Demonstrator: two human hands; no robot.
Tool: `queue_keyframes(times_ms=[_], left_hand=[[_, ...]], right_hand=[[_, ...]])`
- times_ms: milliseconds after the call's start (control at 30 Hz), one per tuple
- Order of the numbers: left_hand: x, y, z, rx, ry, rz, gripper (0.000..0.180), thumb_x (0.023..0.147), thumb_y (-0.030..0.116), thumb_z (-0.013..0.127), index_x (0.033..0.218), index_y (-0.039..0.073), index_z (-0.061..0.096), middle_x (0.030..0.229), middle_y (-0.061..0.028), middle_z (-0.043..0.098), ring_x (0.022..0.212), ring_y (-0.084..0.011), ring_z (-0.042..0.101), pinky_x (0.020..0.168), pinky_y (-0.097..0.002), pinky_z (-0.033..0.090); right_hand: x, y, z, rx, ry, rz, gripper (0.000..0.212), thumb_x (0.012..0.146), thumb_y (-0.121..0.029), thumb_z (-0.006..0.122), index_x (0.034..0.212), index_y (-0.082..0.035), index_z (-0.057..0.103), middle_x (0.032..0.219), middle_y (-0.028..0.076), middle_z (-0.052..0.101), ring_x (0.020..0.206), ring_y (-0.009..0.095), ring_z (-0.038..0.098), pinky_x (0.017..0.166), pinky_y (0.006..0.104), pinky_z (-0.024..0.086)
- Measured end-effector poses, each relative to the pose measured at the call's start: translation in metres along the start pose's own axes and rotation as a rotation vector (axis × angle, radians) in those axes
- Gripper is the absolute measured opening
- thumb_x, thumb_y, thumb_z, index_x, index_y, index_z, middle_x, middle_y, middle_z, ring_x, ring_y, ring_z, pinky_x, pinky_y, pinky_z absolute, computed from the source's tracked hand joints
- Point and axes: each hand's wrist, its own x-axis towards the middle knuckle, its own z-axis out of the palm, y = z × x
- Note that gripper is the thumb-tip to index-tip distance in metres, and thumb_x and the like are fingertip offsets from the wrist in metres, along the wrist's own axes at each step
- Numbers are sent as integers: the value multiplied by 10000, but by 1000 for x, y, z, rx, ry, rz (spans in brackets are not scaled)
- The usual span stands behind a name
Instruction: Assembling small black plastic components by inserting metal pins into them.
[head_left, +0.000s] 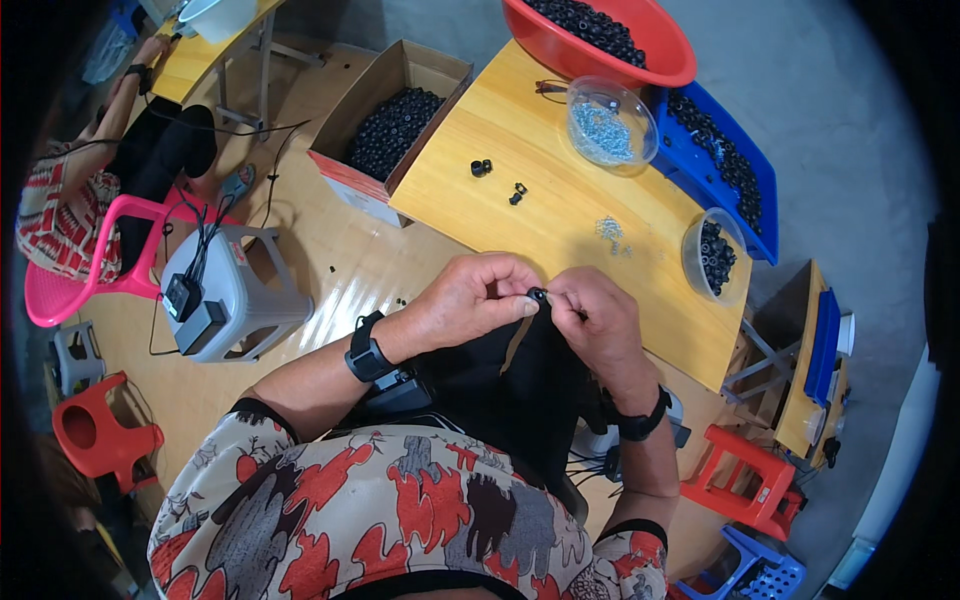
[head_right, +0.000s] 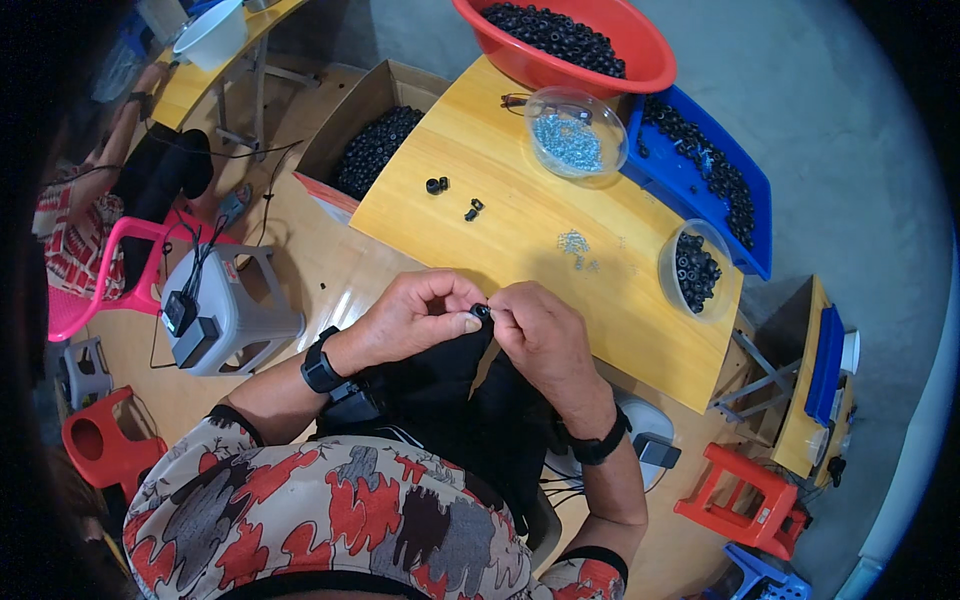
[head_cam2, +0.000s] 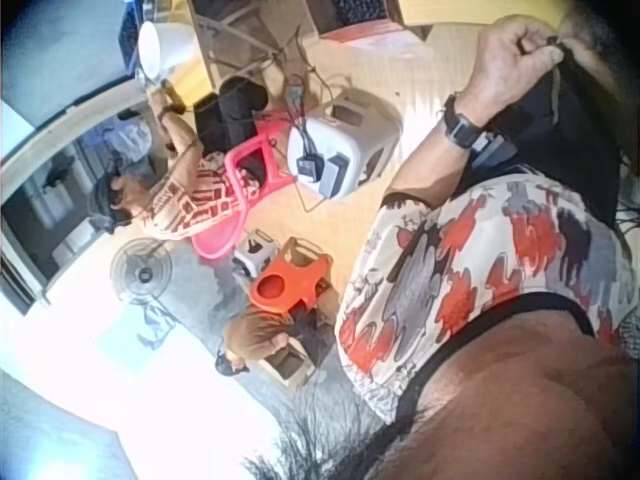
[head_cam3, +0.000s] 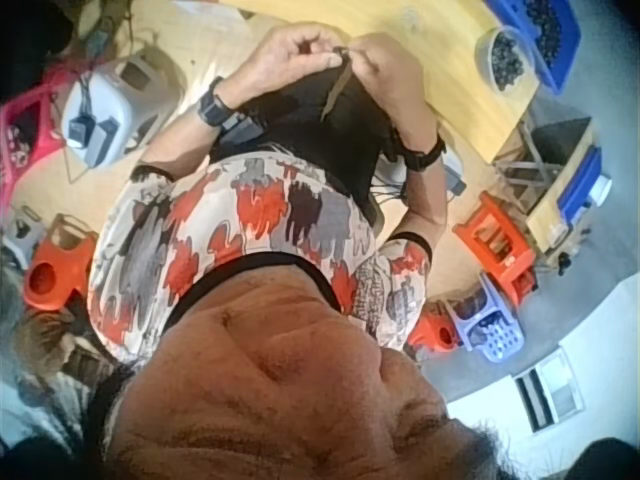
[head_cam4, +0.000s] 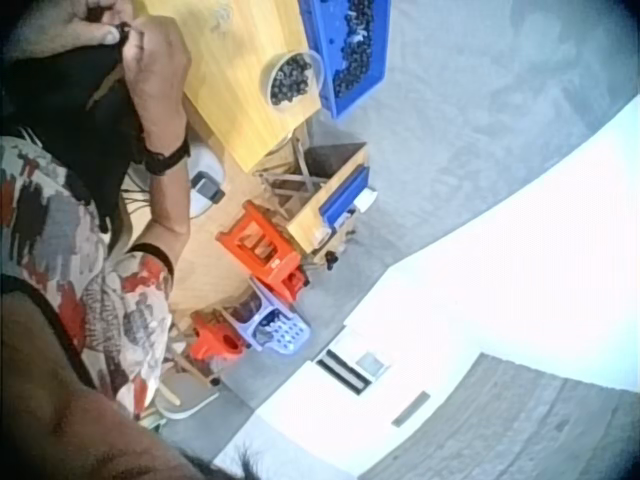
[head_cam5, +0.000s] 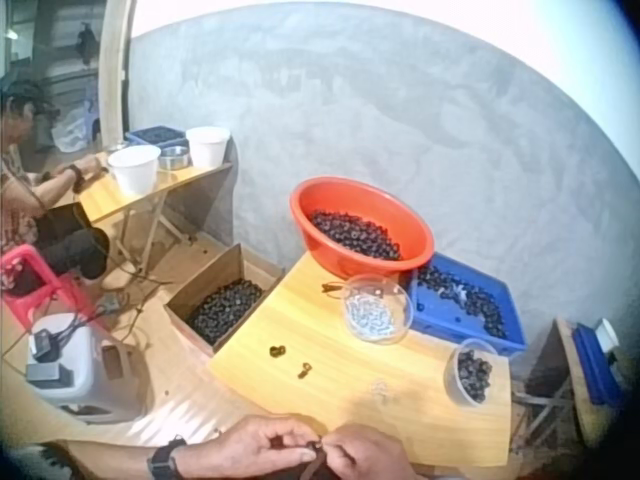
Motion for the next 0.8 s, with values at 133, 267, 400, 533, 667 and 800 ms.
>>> queue_keyframes(times_ms=[133,267,400,533,667,800], left_hand=[[0,1,-2,-138,-37,-56,173,871,50,642,1032,4,601,849,18,600,765,-32,542,705,-185,478],[1,3,-3,-257,-34,-83,192,873,34,632,1055,-4,587,880,3,601,796,-35,558,740,-193,499],[0,4,-4,-305,-11,-83,201,865,23,634,1058,-2,583,891,3,612,796,-39,578,739,-196,500],[1,1,-4,-319,-41,-64,207,861,19,633,1061,-3,585,900,13,595,817,-24,554,738,-186,494],[0,4,-5,-301,-43,-68,233,868,25,628,1096,-3,586,896,19,596,803,-16,547,726,-177,485],[0,4,-4,-319,-54,-80,278,882,53,627,1152,6,585,893,26,605,772,-8,548,689,-171,489]], right_hand=[[-3,-3,-1,44,43,85,158,723,47,662,842,-44,613,740,76,592,620,182,588,560,281,476],[-4,-1,-1,69,131,112,150,731,48,665,829,-49,608,731,50,576,576,121,528,528,235,435],[-6,-3,3,169,133,142,153,730,61,657,807,-53,591,738,32,567,566,93,490,516,215,405],[-7,-6,11,204,169,111,167,721,81,639,804,-52,582,737,32,563,558,90,476,506,218,396],[-7,-2,15,208,166,104,169,717,85,632,807,-50,585,735,32,559,548,88,461,498,219,388],[-8,-3,14,183,177,120,173,715,77,642,819,-52,591,724,27,550,541,84,449,490,220,382]])
